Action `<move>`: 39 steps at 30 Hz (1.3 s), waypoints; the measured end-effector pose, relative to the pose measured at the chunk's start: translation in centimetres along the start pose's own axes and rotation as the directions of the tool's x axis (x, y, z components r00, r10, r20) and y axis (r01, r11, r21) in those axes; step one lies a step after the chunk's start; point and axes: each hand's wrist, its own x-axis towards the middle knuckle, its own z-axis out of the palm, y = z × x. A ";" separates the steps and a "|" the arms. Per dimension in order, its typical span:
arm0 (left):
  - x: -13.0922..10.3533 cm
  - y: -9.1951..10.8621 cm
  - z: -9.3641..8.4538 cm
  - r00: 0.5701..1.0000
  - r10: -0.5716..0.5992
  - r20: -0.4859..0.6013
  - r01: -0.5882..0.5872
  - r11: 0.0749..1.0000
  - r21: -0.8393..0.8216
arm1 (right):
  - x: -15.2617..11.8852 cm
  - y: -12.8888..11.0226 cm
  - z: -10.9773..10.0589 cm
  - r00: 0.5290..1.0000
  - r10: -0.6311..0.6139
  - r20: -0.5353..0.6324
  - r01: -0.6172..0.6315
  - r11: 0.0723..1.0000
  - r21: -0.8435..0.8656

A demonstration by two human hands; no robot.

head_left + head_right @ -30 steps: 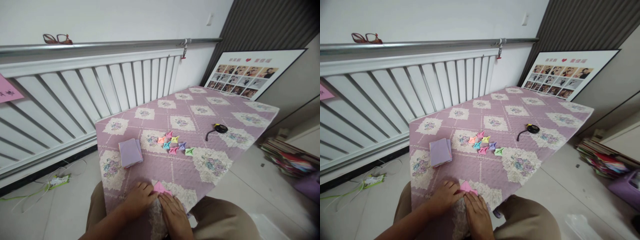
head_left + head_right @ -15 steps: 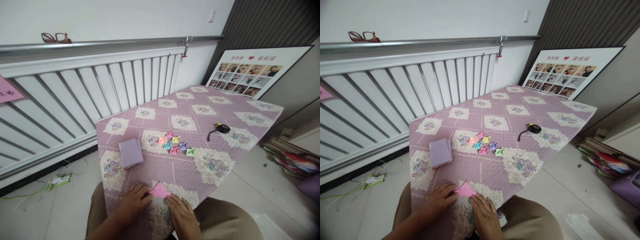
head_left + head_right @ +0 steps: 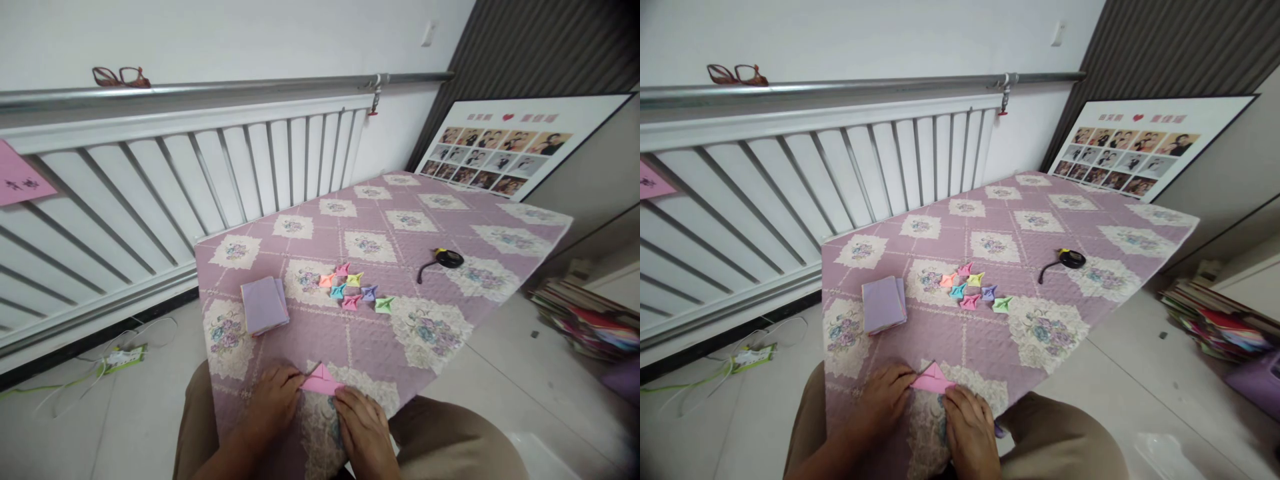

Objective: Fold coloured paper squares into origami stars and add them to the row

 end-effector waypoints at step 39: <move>1.6 1.9 0.5 0.961 -0.240 -0.139 0.221 0.965 -0.139 | 6.9 -2.5 1.3 0.946 0.246 0.210 -0.315 0.845 0.433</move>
